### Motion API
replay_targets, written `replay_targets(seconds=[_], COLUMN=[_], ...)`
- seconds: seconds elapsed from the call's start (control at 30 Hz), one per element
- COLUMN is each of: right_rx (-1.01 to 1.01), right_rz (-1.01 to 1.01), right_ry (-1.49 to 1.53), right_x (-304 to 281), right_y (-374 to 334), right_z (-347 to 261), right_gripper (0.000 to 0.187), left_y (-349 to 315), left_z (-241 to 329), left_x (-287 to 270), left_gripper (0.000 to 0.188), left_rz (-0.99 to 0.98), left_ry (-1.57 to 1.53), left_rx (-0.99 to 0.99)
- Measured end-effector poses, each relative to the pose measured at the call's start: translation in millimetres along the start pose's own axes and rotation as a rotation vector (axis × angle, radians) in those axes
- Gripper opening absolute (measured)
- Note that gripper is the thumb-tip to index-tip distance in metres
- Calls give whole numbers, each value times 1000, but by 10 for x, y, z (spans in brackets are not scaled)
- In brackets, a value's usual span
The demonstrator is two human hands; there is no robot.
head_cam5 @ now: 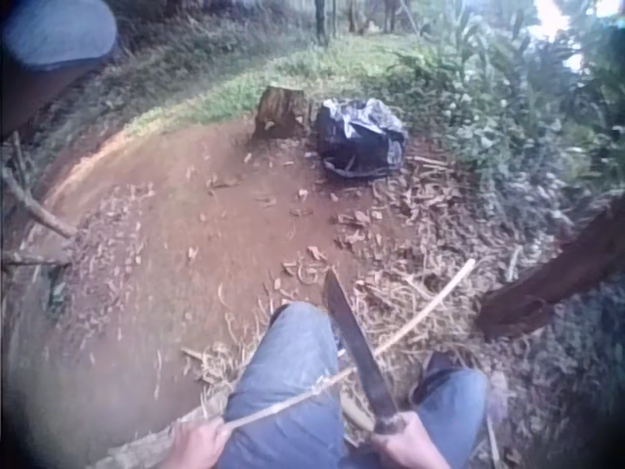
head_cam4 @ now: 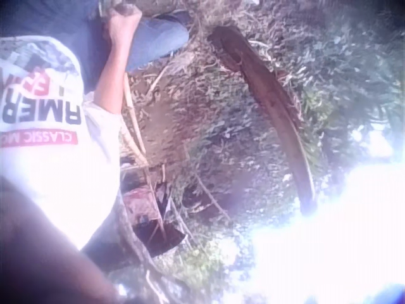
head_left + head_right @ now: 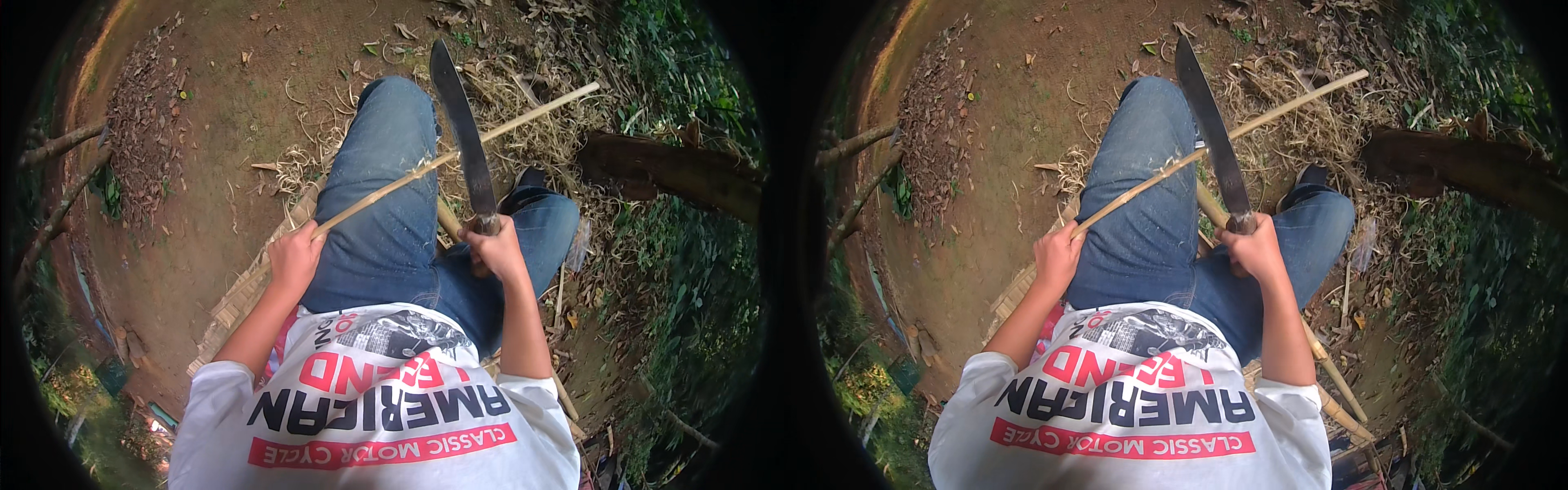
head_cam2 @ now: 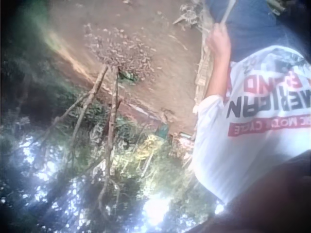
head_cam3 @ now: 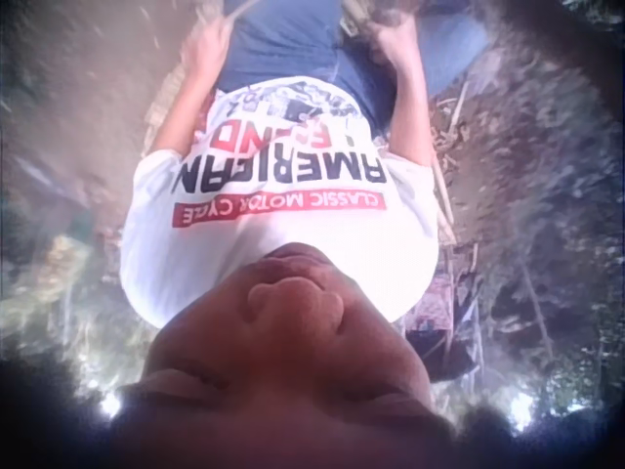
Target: The person uses a large knife to peel shavings from a thin wooden stick while sitting outdoors.
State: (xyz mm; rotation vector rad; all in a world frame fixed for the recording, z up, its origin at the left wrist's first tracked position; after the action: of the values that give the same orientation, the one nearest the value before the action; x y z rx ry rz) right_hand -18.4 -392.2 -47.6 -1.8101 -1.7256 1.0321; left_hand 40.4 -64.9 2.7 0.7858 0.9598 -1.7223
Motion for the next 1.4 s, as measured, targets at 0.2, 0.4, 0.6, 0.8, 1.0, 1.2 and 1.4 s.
replay_targets(seconds=[0.2, 0.4, 0.6, 0.8, 1.0, 1.2, 1.4], right_rx=[-47, -23, 31, -45, -107, -29, -98], right_rz=[-34, -87, -105, -65, -73, -13, -86], right_ry=[11, -232, -136, 66, -164, 12, 12], right_x=[-325, -137, 113, -33, -89, 27, -9], right_y=[30, -98, -91, 19, -46, 84, 86], right_z=[-93, -189, -60, -196, -320, -202, -304], right_gripper=[25, 20, 18, 20, 16, 17, 11], left_y=[-37, -40, -9, -46, -37, -4, -41], left_z=[7, 0, 27, -7, -32, 19, -18], left_x=[6, -8, -2, 6, 8, 1, -6], left_gripper=[21, 22, 23, 23, 20, 21, 21], left_rz=[-9, -7, 7, 5, -17, -6, -25], left_ry=[-19, -27, -36, -48, -16, -29, -44], left_rx=[15, -16, -17, -12, -27, -5, -45])
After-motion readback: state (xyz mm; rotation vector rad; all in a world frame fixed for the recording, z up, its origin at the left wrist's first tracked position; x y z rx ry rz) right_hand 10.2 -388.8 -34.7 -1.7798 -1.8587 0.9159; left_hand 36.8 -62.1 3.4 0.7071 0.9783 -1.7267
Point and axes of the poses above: each hand's wrist, its own y-axis towards the middle knuckle, its own x-axis out of the palm, z = x × y, the point moved 5 cm from there along y, towards the middle knuckle, and after that the axes turned 12 degrees about -y, right-handed, at the moved point
